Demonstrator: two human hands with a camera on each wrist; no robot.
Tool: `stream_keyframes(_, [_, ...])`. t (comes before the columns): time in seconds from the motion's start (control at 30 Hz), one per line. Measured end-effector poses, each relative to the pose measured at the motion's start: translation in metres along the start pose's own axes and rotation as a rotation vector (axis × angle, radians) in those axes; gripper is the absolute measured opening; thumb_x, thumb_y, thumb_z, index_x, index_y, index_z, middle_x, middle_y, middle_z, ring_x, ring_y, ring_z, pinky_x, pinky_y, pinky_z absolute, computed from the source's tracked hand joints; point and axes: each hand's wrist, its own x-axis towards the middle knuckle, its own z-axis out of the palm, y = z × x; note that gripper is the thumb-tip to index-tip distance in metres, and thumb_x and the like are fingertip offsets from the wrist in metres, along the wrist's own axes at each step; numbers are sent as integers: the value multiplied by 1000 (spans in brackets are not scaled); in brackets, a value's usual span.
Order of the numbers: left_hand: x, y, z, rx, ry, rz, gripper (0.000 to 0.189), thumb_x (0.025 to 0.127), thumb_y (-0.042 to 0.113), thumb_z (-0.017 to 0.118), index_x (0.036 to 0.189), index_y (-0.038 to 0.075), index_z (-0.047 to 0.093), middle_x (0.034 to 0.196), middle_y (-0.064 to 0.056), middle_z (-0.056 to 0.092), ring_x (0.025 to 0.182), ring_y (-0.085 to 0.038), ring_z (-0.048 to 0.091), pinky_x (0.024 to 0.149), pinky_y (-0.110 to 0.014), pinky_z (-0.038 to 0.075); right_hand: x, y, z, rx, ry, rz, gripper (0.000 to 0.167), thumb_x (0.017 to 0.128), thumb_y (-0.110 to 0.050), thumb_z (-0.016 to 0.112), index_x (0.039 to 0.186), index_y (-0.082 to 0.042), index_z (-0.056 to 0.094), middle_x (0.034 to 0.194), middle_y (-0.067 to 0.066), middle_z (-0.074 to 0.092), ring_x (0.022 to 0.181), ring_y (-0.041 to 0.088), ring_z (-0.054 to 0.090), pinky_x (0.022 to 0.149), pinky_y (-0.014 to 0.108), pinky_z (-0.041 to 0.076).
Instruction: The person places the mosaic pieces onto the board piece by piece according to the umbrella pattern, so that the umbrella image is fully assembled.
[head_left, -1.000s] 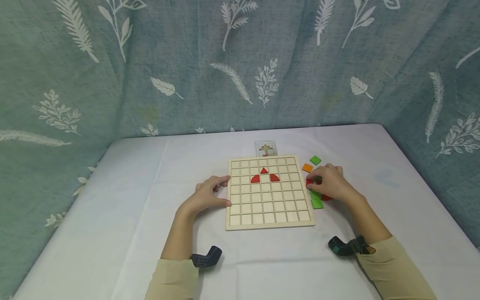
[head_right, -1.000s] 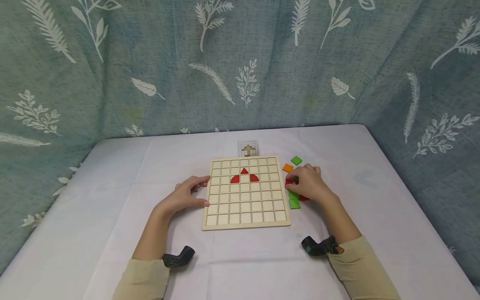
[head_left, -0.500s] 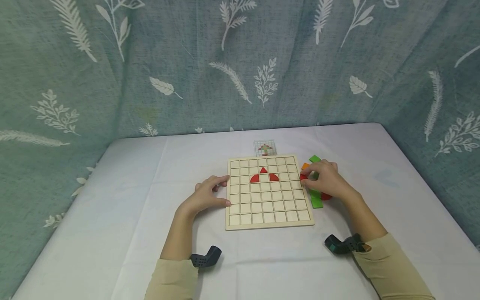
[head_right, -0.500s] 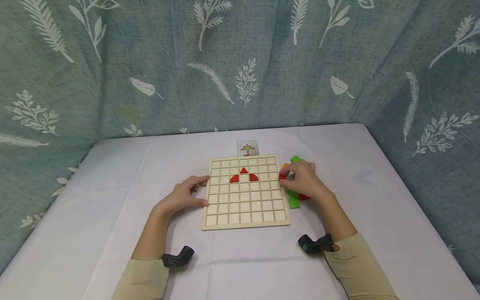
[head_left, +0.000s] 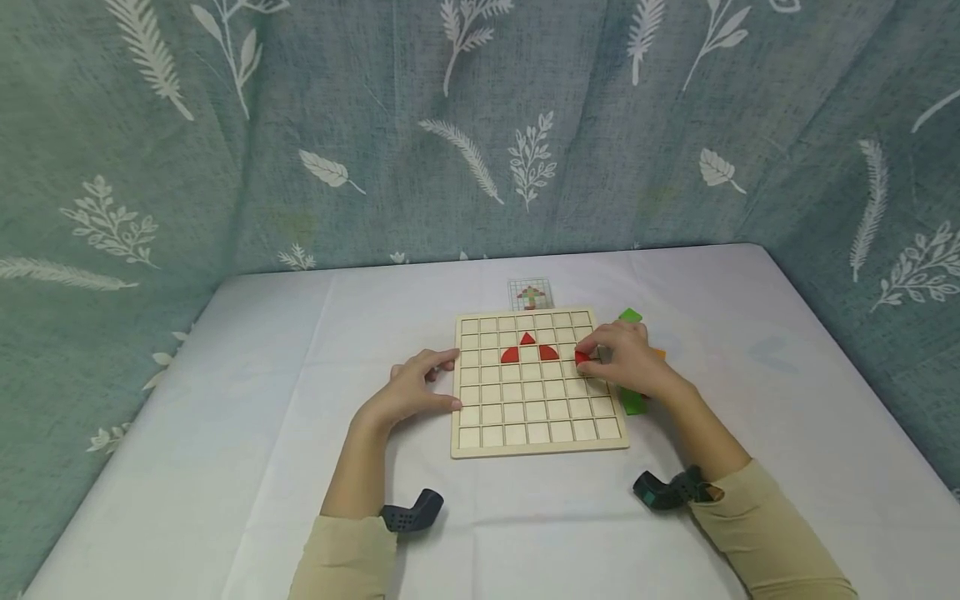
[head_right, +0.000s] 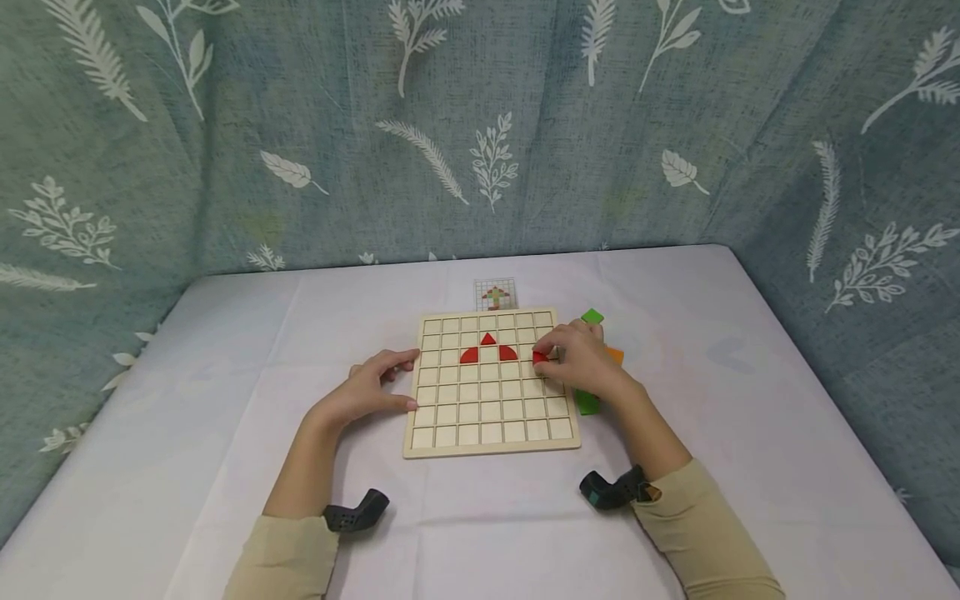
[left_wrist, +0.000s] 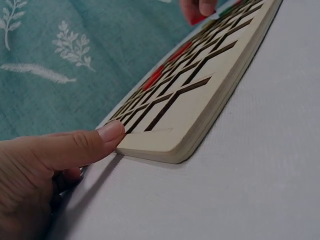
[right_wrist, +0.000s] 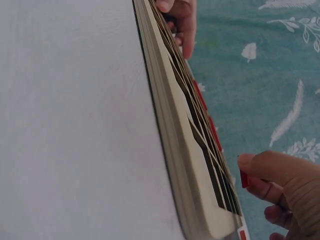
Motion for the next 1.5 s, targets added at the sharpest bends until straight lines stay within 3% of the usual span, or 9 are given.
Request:
stream_keyframes(0.17, [-3, -3, -2, -8, -14, -36, 86, 62, 35, 87, 139, 26, 48, 123, 4, 53, 110, -21, 39, 90, -42, 32, 4, -2, 5, -44, 2, -33, 25, 77, -21, 78, 98, -9, 71, 90, 2, 67, 86, 21, 48, 84, 49, 21])
stream_keyframes(0.5, [-4, -1, -5, -31, -42, -39, 79, 65, 29, 86, 136, 26, 52, 132, 5, 51, 119, -22, 39, 98, -48, 31, 4, 1, 8, -64, 8, -34, 25, 78, -21, 77, 98, -8, 72, 95, 5, 69, 88, 23, 49, 85, 50, 24])
stream_keyframes(0.7, [-3, 0, -4, -17, -46, -36, 83, 63, 32, 87, 137, 25, 51, 131, 4, 50, 120, -23, 38, 97, -48, 31, 3, 1, 11, -38, 16, -63, 26, 78, -20, 77, 100, -8, 72, 99, 7, 69, 94, 26, 53, 90, 53, 24])
stream_keyframes(0.93, [-1, -1, -2, -33, -32, -47, 85, 60, 34, 88, 137, 26, 51, 130, 4, 51, 120, -24, 37, 97, -49, 31, 5, -2, 14, 9, -31, -53, 22, 80, -17, 75, 100, -9, 72, 100, 6, 67, 99, 28, 51, 99, 57, 18])
stream_keyframes(1.5, [-2, 0, 0, -26, -15, -44, 86, 60, 37, 88, 136, 27, 51, 127, 4, 52, 117, -22, 37, 95, -47, 32, 2, -3, 21, -44, -3, -36, 21, 80, -18, 74, 99, -11, 72, 100, 6, 67, 100, 28, 53, 90, 51, 23])
